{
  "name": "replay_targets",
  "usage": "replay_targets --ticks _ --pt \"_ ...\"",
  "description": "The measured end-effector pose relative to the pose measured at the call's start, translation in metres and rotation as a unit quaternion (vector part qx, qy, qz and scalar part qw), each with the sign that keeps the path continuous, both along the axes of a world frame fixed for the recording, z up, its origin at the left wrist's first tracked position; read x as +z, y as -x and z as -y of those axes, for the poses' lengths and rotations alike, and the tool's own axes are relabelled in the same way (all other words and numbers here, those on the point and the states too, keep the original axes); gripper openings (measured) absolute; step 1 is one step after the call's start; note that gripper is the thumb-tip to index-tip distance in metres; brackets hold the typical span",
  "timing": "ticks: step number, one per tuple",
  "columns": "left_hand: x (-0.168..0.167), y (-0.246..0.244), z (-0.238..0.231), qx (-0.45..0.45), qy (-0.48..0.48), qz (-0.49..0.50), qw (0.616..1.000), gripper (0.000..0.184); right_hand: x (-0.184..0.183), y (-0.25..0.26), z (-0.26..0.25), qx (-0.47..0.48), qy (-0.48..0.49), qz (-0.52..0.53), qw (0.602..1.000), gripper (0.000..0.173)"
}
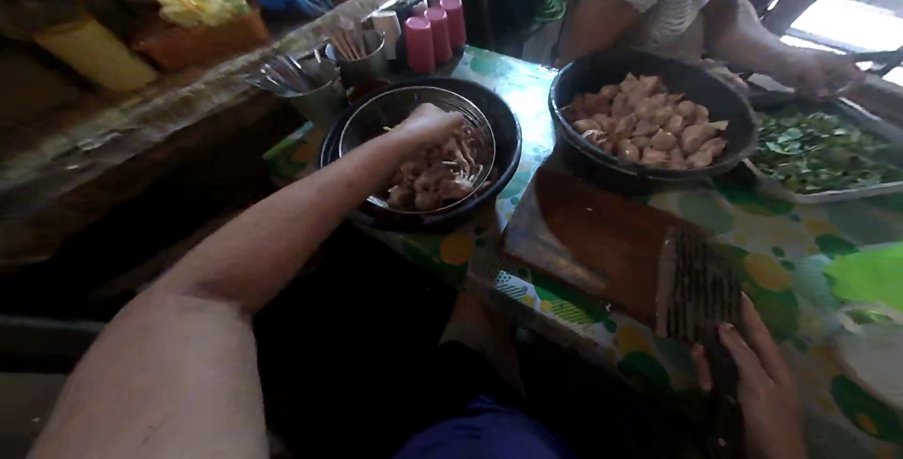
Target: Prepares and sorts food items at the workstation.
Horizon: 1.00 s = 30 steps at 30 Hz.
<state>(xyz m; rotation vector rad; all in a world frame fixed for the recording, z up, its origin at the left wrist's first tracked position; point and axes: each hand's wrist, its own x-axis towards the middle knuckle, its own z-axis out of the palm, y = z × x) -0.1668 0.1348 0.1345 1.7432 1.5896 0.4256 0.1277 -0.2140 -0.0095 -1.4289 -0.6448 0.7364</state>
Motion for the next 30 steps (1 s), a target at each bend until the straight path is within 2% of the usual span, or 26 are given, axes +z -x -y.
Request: replay_targets --ticks 2,6,9,13,19,24,27,30 --pt "0.008 -0.004 0.003 -0.003 -0.011 -0.001 1.0 0.035 -0.002 -0.001 0.0 0.01 -0.005 0.004 1.0 0.061" --pt "0.003 -0.023 0.003 -0.122 -0.046 -0.143 0.981 0.044 -0.005 0.0 0.001 0.005 -0.005 0.023 1.0 0.059" --pt "-0.006 -0.029 0.01 -0.172 -0.061 -0.176 0.967 0.036 -0.005 0.001 0.004 -0.001 -0.017 0.021 1.0 0.058" --pt "-0.003 -0.025 0.017 -0.196 -0.08 -0.172 0.962 0.031 -0.005 0.003 0.002 -0.004 -0.014 0.017 1.0 0.059" --pt "0.033 -0.031 0.026 -0.249 -0.181 -0.128 0.943 0.028 -0.007 0.0 0.0 -0.027 -0.043 -0.007 0.999 0.059" --pt "0.05 -0.076 0.036 -0.37 -0.22 -0.042 0.902 0.024 -0.002 0.001 -0.003 -0.098 -0.048 -0.047 0.993 0.056" --pt "0.048 -0.115 0.03 -0.434 -0.239 -0.046 0.868 0.023 -0.002 -0.001 -0.002 -0.1 -0.036 -0.053 0.993 0.056" --pt "0.046 -0.154 0.016 -0.438 -0.248 -0.063 0.862 0.022 -0.004 -0.002 0.001 -0.093 -0.034 -0.048 0.994 0.056"
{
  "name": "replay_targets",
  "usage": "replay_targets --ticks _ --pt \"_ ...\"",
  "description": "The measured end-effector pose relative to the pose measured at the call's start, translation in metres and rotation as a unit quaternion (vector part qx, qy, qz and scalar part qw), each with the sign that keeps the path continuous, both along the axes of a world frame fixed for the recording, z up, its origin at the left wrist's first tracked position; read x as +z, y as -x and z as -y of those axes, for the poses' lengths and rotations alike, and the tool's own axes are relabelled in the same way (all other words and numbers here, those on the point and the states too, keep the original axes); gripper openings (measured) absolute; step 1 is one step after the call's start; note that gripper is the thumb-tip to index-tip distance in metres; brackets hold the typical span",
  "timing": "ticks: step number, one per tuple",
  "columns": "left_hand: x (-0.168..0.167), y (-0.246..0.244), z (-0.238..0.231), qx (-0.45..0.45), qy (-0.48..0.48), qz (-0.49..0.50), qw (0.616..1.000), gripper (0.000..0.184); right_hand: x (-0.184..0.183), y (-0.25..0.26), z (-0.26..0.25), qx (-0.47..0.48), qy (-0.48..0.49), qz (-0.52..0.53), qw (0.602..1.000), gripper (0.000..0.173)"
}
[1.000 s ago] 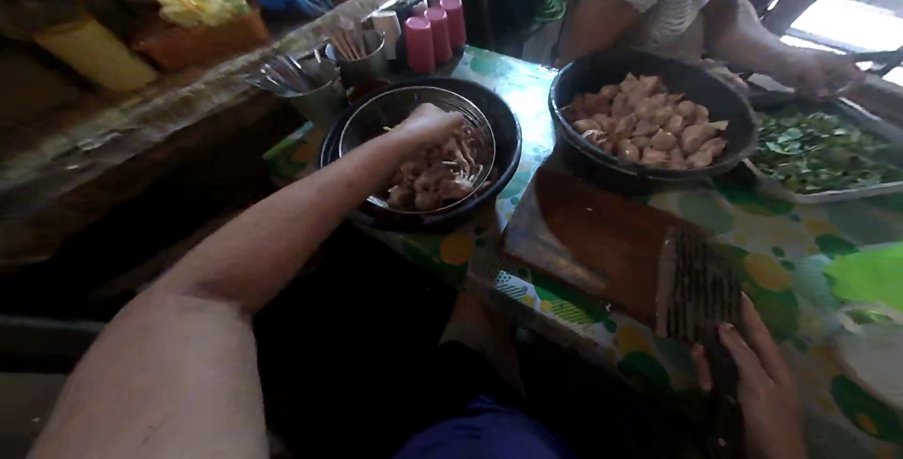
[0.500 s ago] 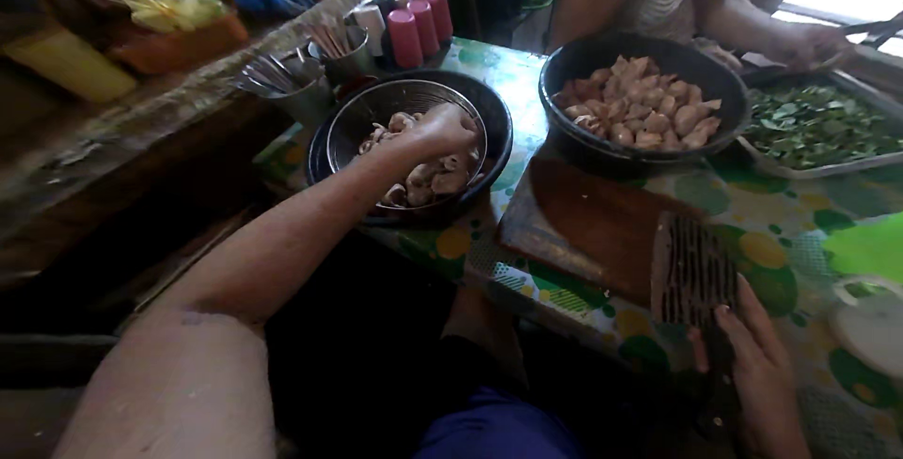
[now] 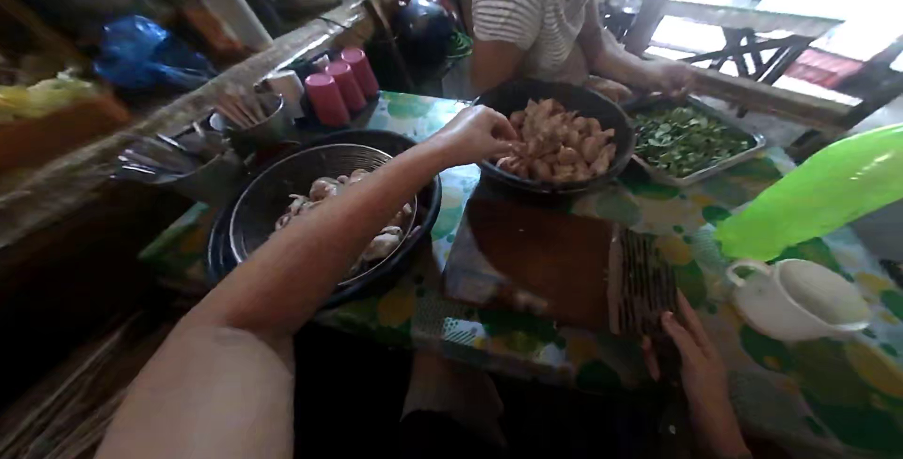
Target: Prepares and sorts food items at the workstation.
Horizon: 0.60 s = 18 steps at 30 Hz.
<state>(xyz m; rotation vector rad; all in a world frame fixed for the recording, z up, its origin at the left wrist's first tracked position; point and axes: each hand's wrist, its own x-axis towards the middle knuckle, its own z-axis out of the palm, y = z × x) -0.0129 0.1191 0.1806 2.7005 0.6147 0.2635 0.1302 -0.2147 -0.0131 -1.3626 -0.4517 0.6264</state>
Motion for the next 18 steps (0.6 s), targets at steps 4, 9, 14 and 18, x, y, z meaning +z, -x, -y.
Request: replay_targets --ticks 4,9,14,18 --pt "-0.007 -0.045 -0.029 0.063 -0.034 -0.052 0.996 0.023 -0.001 -0.003 0.001 0.006 -0.007 -0.004 1.0 0.056" --pt "-0.03 -0.082 -0.09 0.084 -0.09 -0.074 0.99 0.023 0.0 -0.006 0.002 0.023 0.002 -0.007 1.0 0.057" --pt "-0.05 -0.104 -0.125 0.15 -0.068 -0.101 0.981 0.028 -0.001 -0.01 0.001 0.036 0.003 -0.022 0.999 0.057" --pt "-0.071 -0.108 -0.143 0.157 -0.059 -0.085 0.982 0.029 0.006 -0.008 -0.002 0.045 0.021 -0.021 0.999 0.058"
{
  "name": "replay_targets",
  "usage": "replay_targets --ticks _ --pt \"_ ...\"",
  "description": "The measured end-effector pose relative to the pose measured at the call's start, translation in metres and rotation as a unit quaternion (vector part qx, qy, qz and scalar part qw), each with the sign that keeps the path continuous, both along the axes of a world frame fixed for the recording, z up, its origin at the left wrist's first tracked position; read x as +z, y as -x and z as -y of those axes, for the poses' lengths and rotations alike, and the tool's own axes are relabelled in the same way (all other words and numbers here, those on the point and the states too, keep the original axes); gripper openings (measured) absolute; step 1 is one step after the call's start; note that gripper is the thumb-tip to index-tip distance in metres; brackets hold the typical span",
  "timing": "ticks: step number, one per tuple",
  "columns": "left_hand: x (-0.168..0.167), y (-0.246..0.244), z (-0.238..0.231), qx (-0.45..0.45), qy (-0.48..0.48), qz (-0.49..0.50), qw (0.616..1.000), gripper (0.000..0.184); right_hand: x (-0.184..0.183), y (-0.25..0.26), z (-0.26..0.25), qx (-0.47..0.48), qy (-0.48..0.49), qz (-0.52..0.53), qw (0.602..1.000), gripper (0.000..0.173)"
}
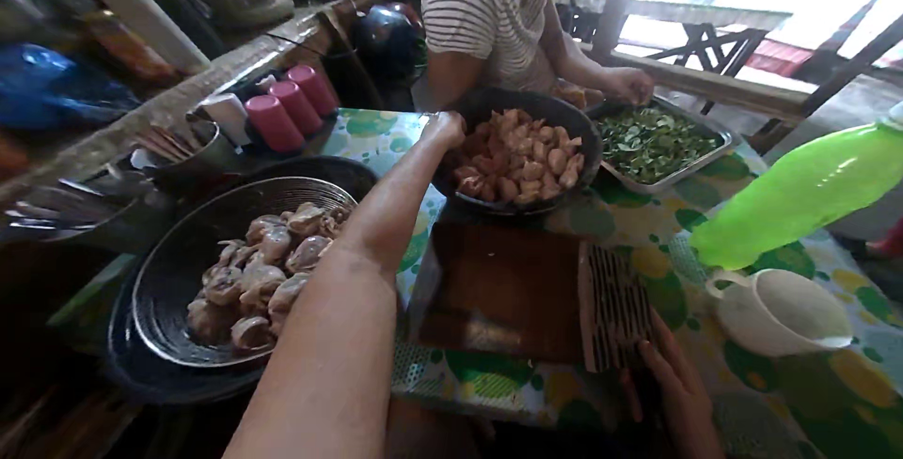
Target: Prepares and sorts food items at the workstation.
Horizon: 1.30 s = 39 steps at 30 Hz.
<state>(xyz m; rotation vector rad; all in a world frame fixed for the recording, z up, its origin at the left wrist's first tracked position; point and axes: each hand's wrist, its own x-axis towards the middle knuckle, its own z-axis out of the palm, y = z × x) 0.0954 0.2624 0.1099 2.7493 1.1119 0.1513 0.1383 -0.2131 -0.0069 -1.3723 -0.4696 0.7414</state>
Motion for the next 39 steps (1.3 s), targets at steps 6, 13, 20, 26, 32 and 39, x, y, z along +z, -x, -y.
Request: replay_targets --ticks 6,13,20,26,32,39 --pt "-0.008 -0.013 0.0 0.001 -0.017 -0.064 0.998 0.037 0.004 0.001 -0.001 0.002 0.012 -0.026 1.0 0.06" --pt "0.006 -0.029 0.012 -0.018 0.008 0.12 0.993 0.033 -0.001 -0.001 -0.001 0.001 0.007 -0.027 1.0 0.059" --pt "0.032 -0.06 0.045 -0.085 0.063 0.15 0.983 0.033 -0.003 -0.002 -0.001 0.0 -0.014 -0.019 1.0 0.057" --pt "0.022 -0.09 0.038 0.056 0.062 0.068 0.994 0.053 -0.001 -0.002 -0.001 -0.009 -0.009 -0.052 0.999 0.058" --pt "0.004 -0.117 0.023 0.064 0.054 -0.013 0.996 0.055 0.002 -0.004 0.002 0.001 -0.009 -0.066 0.998 0.06" --pt "0.002 -0.131 0.011 0.036 0.06 0.042 0.997 0.064 0.006 -0.008 0.002 0.011 -0.036 -0.069 0.997 0.058"
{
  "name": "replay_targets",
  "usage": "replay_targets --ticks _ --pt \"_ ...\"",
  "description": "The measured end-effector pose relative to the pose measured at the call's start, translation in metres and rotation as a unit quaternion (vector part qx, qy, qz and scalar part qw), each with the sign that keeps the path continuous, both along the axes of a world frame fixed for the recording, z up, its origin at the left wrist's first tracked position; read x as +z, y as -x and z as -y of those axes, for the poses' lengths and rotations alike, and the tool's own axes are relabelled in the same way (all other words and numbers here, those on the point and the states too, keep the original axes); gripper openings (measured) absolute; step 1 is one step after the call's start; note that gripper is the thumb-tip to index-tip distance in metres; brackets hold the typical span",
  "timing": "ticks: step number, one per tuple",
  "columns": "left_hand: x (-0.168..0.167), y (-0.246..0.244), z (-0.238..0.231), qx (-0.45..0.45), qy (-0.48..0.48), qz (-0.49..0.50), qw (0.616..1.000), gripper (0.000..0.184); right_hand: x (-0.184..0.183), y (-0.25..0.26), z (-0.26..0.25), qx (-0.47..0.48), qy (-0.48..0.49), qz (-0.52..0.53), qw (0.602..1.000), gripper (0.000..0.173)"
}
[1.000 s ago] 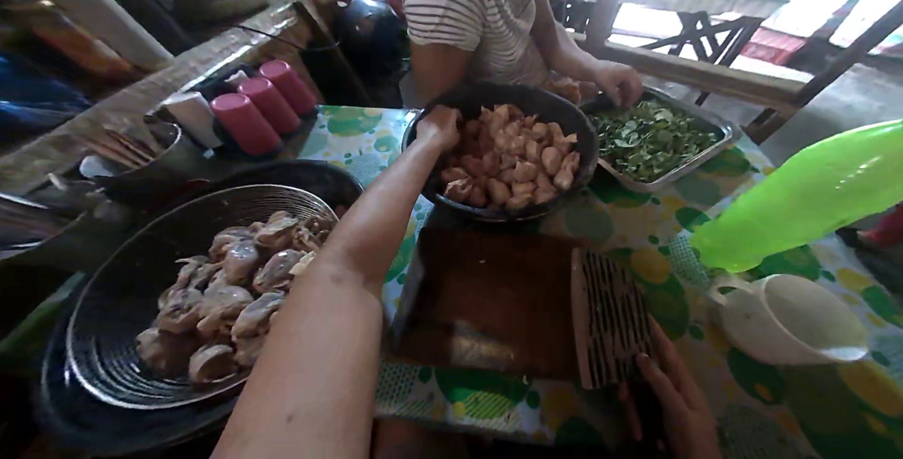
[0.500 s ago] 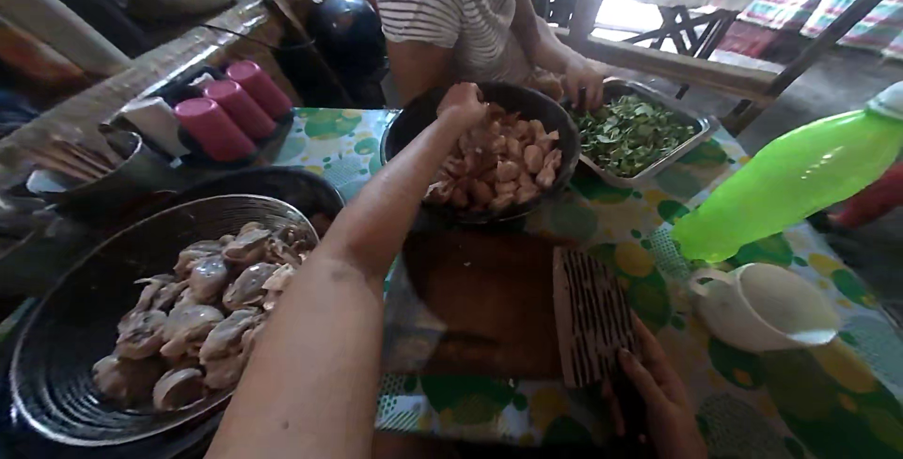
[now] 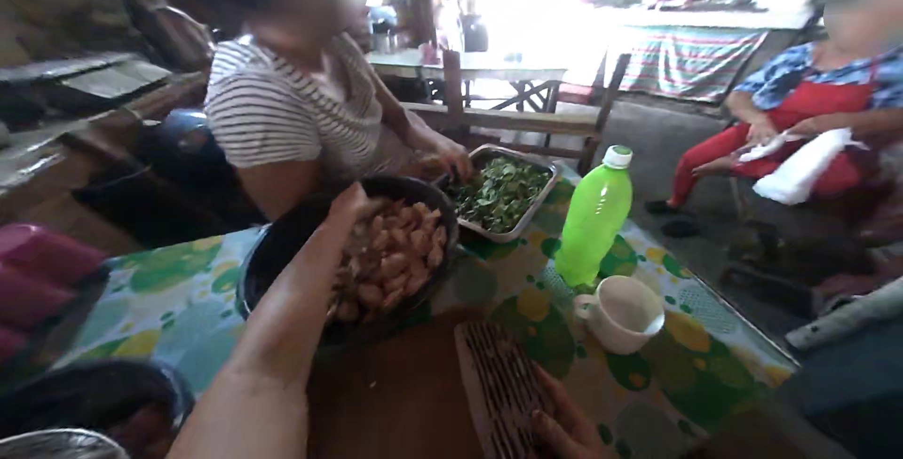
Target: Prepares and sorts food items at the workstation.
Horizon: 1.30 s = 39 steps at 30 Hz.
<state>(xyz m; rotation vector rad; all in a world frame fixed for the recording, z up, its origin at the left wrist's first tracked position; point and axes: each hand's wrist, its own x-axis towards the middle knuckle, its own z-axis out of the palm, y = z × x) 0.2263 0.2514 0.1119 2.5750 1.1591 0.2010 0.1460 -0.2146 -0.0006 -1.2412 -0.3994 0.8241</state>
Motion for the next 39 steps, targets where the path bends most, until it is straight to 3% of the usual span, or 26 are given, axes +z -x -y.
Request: replay_targets --ticks 8,12,15,19,24,26,29,34,36,39 --pt "0.004 0.003 -0.017 -0.071 0.027 -0.05 0.996 0.05 -0.005 0.004 -0.004 -0.004 0.008 -0.01 1.0 0.06" --pt "0.002 0.006 -0.016 -0.144 0.045 0.044 0.988 0.04 -0.005 0.005 -0.005 -0.012 0.027 -0.011 1.0 0.061" --pt "0.005 0.008 -0.009 -0.165 0.071 0.069 0.981 0.045 -0.003 0.007 -0.007 -0.011 0.045 -0.005 0.999 0.059" --pt "0.011 0.002 -0.014 -0.126 0.063 0.064 0.988 0.05 -0.001 0.008 -0.006 -0.007 0.044 -0.004 0.999 0.059" --pt "0.038 0.03 0.002 -0.041 0.113 0.079 0.99 0.036 0.001 0.007 -0.003 -0.009 0.055 -0.004 0.998 0.059" --pt "0.041 0.042 0.003 -0.049 0.1 0.056 0.992 0.035 -0.003 0.009 -0.003 -0.003 0.041 0.003 0.999 0.059" --pt "0.034 0.044 0.013 -0.066 0.063 0.028 0.995 0.035 -0.008 0.009 -0.001 -0.01 0.015 0.027 0.999 0.06" --pt "0.012 0.025 0.015 -0.043 0.013 0.027 0.999 0.057 -0.002 0.009 0.003 0.001 0.036 0.039 0.999 0.06" --pt "0.01 0.022 0.016 -0.052 0.022 0.032 0.998 0.054 -0.001 0.005 0.004 0.017 0.043 0.049 0.998 0.06" --pt "0.065 0.032 0.074 -0.061 0.094 -0.051 0.992 0.049 -0.003 -0.001 0.005 0.025 0.032 0.057 0.998 0.058"
